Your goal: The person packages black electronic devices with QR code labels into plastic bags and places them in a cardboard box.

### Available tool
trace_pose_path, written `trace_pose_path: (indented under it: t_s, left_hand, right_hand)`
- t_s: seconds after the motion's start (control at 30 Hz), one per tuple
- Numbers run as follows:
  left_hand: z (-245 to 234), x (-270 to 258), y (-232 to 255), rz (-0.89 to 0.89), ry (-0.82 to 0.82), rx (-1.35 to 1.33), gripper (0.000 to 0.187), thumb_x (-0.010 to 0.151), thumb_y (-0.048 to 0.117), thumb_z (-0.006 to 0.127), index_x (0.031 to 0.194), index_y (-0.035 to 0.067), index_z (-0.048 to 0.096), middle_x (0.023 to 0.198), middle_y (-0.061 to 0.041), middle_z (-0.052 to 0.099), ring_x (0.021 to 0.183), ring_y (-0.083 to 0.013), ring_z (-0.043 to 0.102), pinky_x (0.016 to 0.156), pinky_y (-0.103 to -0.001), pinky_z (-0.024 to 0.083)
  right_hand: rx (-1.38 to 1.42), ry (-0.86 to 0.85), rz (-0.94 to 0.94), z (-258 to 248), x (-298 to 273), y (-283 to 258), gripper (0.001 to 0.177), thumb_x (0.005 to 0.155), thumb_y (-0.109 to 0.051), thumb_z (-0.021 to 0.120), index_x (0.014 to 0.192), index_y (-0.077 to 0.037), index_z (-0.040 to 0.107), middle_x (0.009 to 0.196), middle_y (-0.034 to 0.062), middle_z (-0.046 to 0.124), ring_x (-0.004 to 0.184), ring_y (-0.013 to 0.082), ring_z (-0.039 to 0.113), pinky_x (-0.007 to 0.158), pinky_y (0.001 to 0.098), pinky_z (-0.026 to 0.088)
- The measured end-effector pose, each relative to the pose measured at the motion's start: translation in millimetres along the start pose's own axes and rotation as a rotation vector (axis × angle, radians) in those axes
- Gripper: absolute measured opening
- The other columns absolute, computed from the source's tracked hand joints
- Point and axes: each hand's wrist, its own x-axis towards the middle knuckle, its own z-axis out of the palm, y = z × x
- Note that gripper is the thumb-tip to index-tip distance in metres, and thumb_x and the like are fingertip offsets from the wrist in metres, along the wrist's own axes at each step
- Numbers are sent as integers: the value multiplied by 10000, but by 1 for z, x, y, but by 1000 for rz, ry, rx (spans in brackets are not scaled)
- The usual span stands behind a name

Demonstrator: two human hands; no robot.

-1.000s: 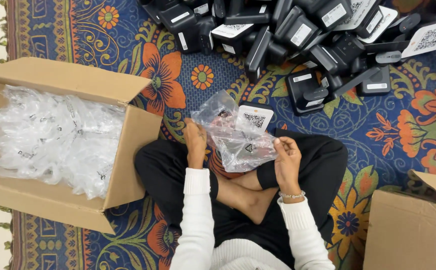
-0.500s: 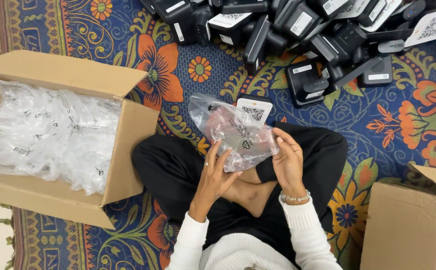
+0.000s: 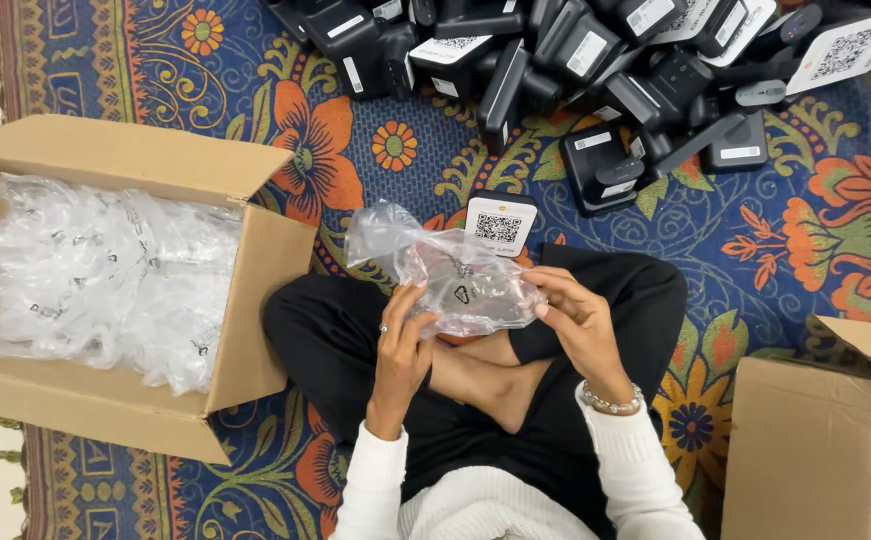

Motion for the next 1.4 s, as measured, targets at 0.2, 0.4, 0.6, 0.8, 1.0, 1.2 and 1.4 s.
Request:
trace_pose_path:
  t_s: [0.2,0.4,0.6,0.8,1.0,1.2,1.4]
  left_hand:
    - [-7,6,5,-29,10,-69,360,742,-170,653,1057,-1,614,1400,-180,589,1384,-425,530,1138,-495,467]
    - [-10,10,6,-59,39,-149,309,794,-129,712,1061,-5,616,1321,-180,644,1310,-390,606,1092,-436,504]
    - [2,5,5,-171,-41,-260,271,843,-78,737,1101,-39,665,1147,-170,716,1063,-320,730,903,-352,579]
    - [8,8,20,-259,-205,-460,223,856,45,815,1004,-36,669,1050,-134,732,885,-224,732,799,-289,577]
    - [5,10,34,-188,-159,-645,147,953,54,696,1060,-38,656,1136,-151,709,1055,-254,697,944,-332,541]
    - [3,16,44,-426,-223,-670,178,935,44,677,1094,-31,703,1124,-119,747,934,-151,741,820,-272,587]
    - [6,15,49,-548,-324,-821,291,912,53,750,1195,6,699,1027,-74,762,863,-86,713,722,-217,544]
  right_hand:
    - [-48,-80,-30,-21,0,14,272,928,97,673,1198,72,694,1335,167,625,1190,214,638,998,335,530]
    - [-111,-13,-125,-25,4,9,69,942,42,689,1004,20,667,1388,178,595,1275,245,602,1130,392,449]
    - [-387,112,-581,-36,5,10,133,1105,-114,589,1107,-70,463,1062,147,715,1232,297,648,1291,445,362]
    - [-193,238,-562,-24,14,9,107,1142,-101,489,1170,-106,386,837,124,576,630,163,565,657,299,563]
    - [-245,397,-546,-20,12,16,134,1160,-69,495,1193,-99,369,796,135,572,600,128,529,582,229,473]
    - [-271,407,-527,-23,11,18,146,1156,-77,512,1187,-99,371,836,129,575,599,118,527,572,219,458]
    - [-291,410,-549,-27,13,21,143,1162,-56,513,1180,-91,375,798,125,586,624,128,546,574,218,454]
